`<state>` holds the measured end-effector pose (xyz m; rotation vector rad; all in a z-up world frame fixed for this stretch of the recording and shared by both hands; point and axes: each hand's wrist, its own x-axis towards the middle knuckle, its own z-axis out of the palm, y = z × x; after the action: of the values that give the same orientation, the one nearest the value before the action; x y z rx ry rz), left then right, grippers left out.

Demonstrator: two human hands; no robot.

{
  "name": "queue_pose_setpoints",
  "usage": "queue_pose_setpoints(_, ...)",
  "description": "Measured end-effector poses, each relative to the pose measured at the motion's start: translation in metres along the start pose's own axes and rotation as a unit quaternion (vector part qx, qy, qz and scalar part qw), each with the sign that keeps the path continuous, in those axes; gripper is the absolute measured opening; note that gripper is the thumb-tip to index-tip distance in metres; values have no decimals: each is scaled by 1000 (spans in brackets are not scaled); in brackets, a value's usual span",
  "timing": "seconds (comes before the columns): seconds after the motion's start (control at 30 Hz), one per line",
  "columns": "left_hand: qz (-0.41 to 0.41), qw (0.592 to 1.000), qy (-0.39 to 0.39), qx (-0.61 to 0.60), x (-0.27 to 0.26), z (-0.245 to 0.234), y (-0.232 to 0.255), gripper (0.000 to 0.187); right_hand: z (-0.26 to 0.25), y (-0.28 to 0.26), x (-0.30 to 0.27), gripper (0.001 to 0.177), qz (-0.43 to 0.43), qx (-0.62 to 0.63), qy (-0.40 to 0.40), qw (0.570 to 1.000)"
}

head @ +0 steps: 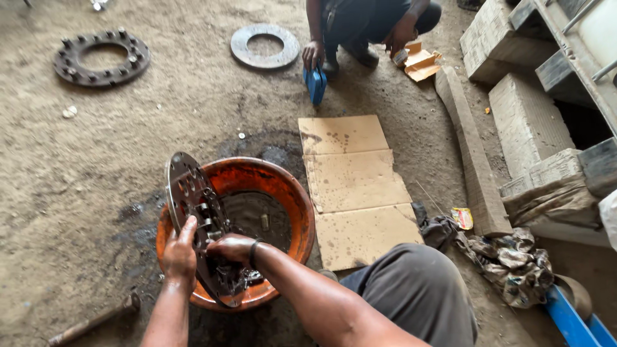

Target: The person sits on the ground and scrubs a circular metal part with holes and springs using a brush and liquid in an orange basin. They repeatedly dip the part, scrub its surfaces, and rinse it, then place it aside on a cardboard sheet.

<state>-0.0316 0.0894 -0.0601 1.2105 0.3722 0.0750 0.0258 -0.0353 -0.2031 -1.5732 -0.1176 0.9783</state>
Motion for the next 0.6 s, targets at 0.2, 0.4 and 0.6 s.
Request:
queue_pose_setpoints(0.2, -61, 996, 26, 55, -13, 9, 16, 47, -1, -59, -44, 18, 50, 261, 67, 962)
queue_pose_setpoints(0.4, -57, 997, 22, 53, -13, 9, 19, 44, 4, -41, -38, 19, -67, 165, -7, 984)
queue_pose_setpoints(0.6, -55, 995, 26, 77, -12, 10, 15, 40, -6, -70, -53, 33, -108, -92, 42, 989)
